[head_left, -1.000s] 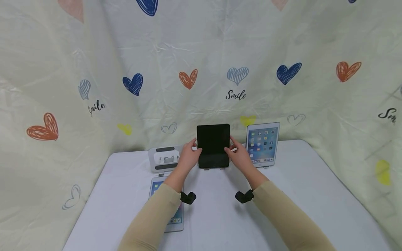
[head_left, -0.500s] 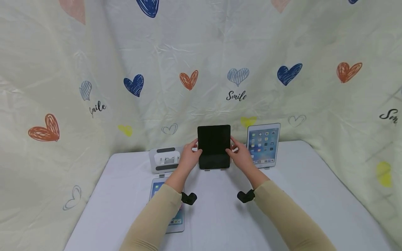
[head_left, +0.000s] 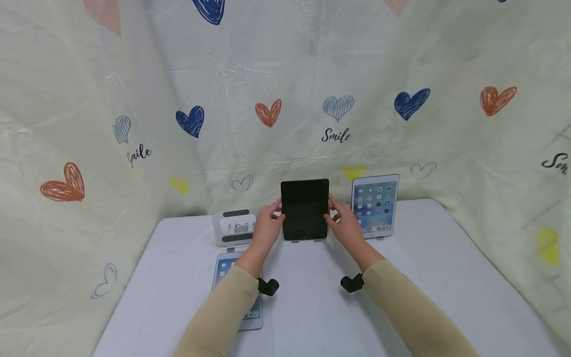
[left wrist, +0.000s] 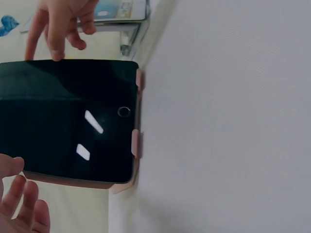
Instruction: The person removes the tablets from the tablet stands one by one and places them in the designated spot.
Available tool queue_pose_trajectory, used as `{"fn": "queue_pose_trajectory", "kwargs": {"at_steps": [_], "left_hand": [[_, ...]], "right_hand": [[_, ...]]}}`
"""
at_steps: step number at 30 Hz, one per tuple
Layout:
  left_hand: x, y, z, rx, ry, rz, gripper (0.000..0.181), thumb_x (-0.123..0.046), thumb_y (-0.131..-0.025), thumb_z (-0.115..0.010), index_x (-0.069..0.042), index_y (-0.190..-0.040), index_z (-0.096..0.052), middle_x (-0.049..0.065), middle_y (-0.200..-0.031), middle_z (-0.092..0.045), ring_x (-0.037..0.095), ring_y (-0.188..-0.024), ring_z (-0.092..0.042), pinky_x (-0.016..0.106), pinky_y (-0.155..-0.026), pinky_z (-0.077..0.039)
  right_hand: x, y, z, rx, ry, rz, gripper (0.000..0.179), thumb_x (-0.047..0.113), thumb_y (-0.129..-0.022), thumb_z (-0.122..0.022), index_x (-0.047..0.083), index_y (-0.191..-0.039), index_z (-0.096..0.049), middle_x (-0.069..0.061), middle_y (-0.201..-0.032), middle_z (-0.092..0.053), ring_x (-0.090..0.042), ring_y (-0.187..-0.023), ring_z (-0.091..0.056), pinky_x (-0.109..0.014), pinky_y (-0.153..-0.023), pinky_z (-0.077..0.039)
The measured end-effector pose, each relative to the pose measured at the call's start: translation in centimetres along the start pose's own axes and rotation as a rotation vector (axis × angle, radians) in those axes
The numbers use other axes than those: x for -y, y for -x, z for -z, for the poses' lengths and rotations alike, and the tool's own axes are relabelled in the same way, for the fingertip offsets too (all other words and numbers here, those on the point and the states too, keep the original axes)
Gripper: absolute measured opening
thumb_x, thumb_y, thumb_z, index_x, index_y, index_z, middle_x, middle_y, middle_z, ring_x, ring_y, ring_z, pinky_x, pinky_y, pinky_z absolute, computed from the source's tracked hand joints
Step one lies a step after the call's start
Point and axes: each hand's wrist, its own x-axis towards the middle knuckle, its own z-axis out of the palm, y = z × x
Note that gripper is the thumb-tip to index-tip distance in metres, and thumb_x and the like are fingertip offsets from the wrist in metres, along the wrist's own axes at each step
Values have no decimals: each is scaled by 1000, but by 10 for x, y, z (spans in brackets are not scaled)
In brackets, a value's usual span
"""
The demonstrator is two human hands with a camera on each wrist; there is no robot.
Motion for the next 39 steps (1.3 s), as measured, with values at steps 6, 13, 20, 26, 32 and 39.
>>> {"fn": "queue_pose_trajectory", "kwargs": {"at_steps": [6,13,20,26,32,39], "left_hand": [[6,3,-3,-51,-59,-69,53,-18,-98,-64,-27,-148,-49,1,-118,-62,17,-96,-58,29,-72,-52],[9,2,-5,-95,-68,-88,49,-17,-98,-64,-28,-145,-53,-1,-114,-67,16,-94,-58,30,-74,-51],[10,2,-7,-115,-41,-62,47,-20,-98,-64,-32,-143,-55,-4,-111,-67,14,-90,-56,26,-70,-50],[12,4,-10,-174,-5,-101,44,-19,-97,-66,-30,-139,-60,-4,-105,-69,14,-87,-58,27,-69,-50],[10,5,-10,-214,-16,-147,41,-16,-95,-68,-25,-135,-63,0,-99,-70,16,-85,-60,29,-71,-51],[7,5,-6,-223,1,-166,39,-15,-94,-69,-25,-132,-66,0,-96,-69,16,-84,-59,29,-71,-52]], "right_hand": [[-6,2,-4,-59,-1,60,64,14,-97,-64,20,-155,-37,-15,-116,-61,-24,-84,-62,-40,-70,-54],[-4,4,-9,-105,-49,41,61,14,-98,-63,23,-153,-40,-15,-115,-69,-28,-94,-66,-44,-75,-54],[-7,6,-13,-157,-67,42,56,15,-100,-60,23,-152,-42,-16,-116,-70,-32,-94,-69,-45,-73,-56],[-7,6,-16,-186,-89,34,53,16,-100,-60,24,-150,-45,-16,-115,-70,-31,-91,-69,-45,-72,-56],[-6,6,-19,-202,-86,0,52,18,-100,-60,24,-150,-46,-15,-112,-71,-29,-92,-69,-45,-76,-56],[0,6,-15,-212,-117,-13,51,16,-99,-62,24,-148,-48,-14,-112,-71,-29,-95,-68,-44,-75,-55]]}}
